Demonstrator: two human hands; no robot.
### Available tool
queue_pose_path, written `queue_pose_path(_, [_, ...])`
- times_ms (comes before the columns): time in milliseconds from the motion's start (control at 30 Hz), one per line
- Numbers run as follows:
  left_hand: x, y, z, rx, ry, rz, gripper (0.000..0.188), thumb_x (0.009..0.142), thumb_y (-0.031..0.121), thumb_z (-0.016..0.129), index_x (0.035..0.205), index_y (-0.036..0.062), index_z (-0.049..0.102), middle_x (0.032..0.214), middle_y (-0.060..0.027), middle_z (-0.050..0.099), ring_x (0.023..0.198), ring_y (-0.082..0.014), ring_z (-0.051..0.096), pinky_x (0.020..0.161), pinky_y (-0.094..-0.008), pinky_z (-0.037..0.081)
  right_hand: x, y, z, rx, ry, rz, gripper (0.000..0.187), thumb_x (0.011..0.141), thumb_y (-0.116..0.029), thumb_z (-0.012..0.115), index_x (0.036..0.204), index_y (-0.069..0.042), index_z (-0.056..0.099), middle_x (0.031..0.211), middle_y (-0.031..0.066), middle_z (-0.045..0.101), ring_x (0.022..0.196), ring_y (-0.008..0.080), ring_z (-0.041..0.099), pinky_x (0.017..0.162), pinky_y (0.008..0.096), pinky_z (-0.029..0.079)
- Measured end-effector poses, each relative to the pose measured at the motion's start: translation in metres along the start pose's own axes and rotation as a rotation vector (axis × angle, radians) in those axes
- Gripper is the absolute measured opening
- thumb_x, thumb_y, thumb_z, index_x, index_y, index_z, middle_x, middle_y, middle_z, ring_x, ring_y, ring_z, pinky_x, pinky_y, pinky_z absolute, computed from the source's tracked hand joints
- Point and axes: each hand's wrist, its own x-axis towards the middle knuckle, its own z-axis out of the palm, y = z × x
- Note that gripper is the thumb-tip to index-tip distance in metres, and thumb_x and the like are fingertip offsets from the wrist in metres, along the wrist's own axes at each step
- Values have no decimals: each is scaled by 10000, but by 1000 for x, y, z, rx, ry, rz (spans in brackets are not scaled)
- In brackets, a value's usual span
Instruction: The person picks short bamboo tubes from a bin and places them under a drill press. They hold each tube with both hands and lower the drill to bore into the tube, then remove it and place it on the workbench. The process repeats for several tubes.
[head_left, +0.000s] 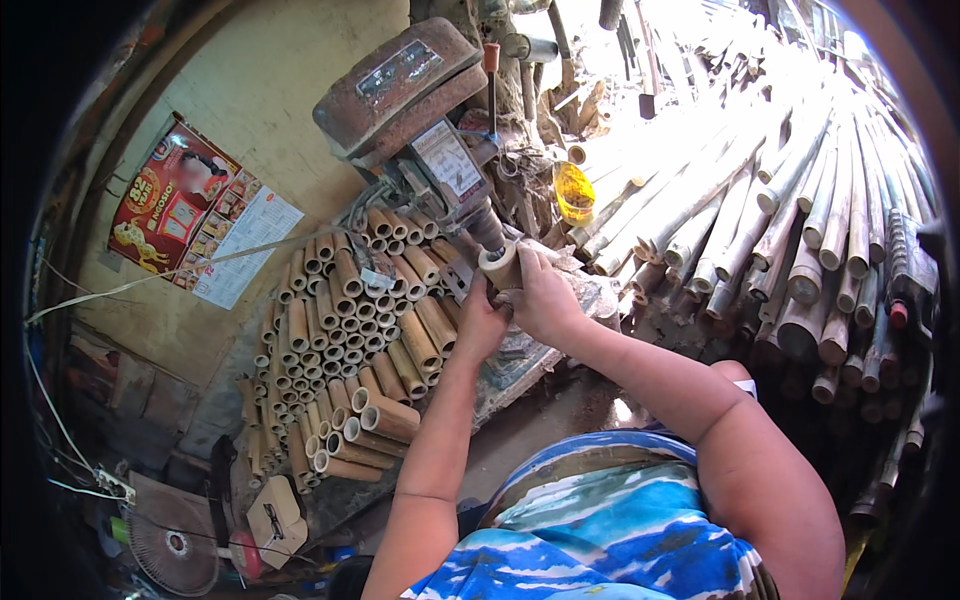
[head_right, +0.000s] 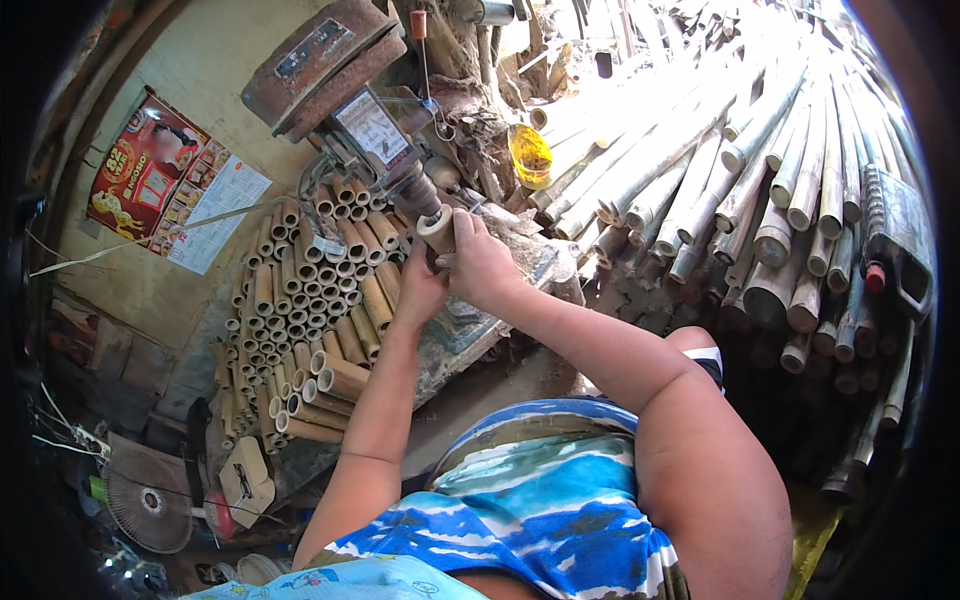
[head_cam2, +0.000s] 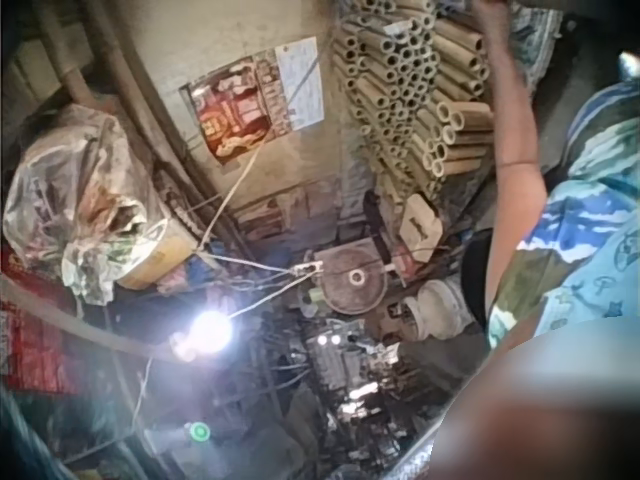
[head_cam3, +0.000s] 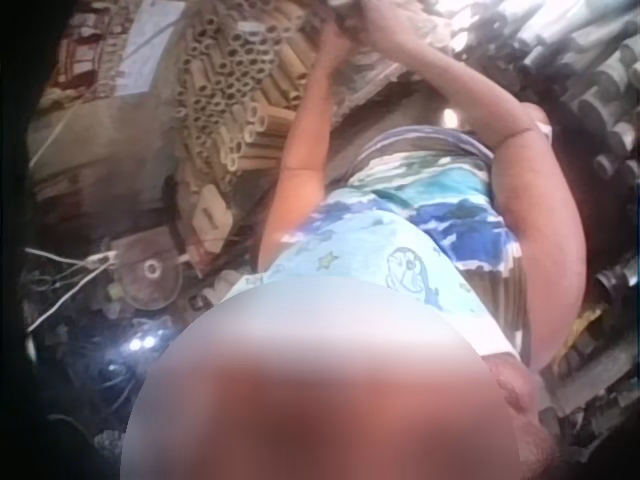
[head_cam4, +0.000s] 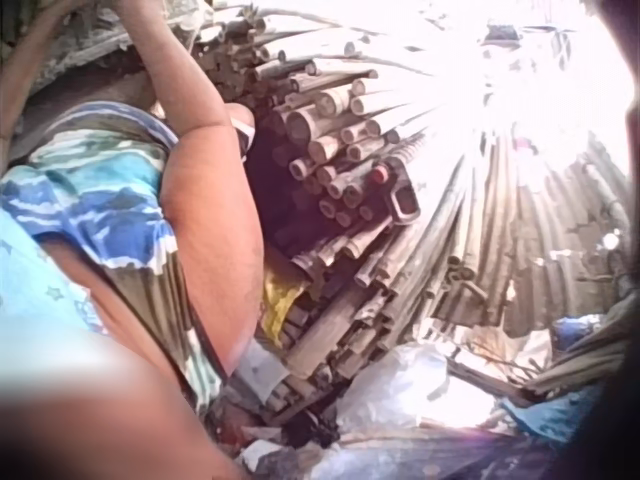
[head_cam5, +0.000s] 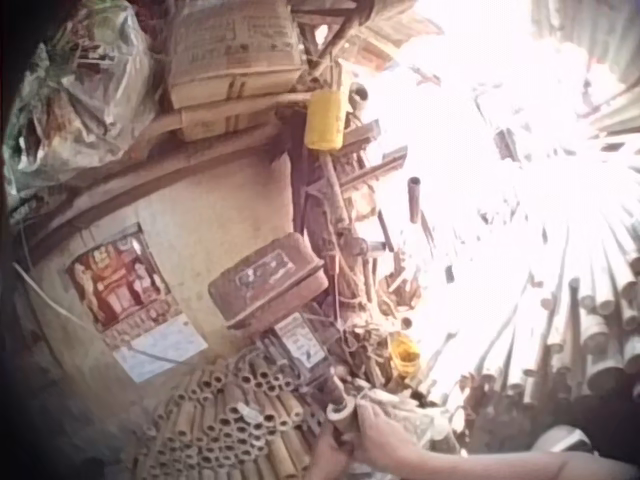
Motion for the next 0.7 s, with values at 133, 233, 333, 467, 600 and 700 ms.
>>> queue_pose_path(133, [4,3,-7,28,2,-8,740,829,-159,597,1498,40,350,1388,-130,580,1279,-216,567,1040,-329,448,8,-4,2,20,-24,6,631,829,-57,638,1386,29,355,1266,309,539,1130,499,573,968,537,477])
queue_pose_path(233, [9,7,-8,30,-16,6,717,838,-153,598,1488,41,368,1390,-129,580,1283,-219,565,1040,-330,448,14,2,4,28,10,-28,614,824,-56,632,1370,15,360,1255,301,546,1102,500,587,934,547,490])
queue_pose_path(333, [15,8,-5,38,-29,27,662,832,-154,565,1451,22,409,1366,-132,588,1269,-225,564,1065,-344,428,22,12,5,16,41,-85,596,824,-66,621,1354,-6,355,1260,288,552,1061,499,615,881,568,510])
queue_pose_path(467, [23,1,0,177,-40,-37,621,828,-147,554,1419,8,448,1359,-143,590,1276,-234,558,1083,-348,411,24,25,1,29,1,-53,605,833,-76,616,1372,-4,351,1267,290,550,1105,495,595,918,559,499])
queue_pose_path(600, [20,-9,7,235,-35,-56,636,821,-104,579,1430,7,431,1319,-173,615,1250,-263,587,1048,-365,440,17,33,-4,17,4,-49,633,833,-87,624,1391,7,340,1265,293,550,1126,488,586,938,542,496])
queue_pose_path(700, [15,-14,8,283,-41,-25,676,810,-77,601,1449,8,399,1287,-198,633,1225,-290,611,1019,-385,466,12,35,-4,-5,2,-51,650,833,-86,626,1403,18,330,1262,299,548,1124,489,588,941,539,496])
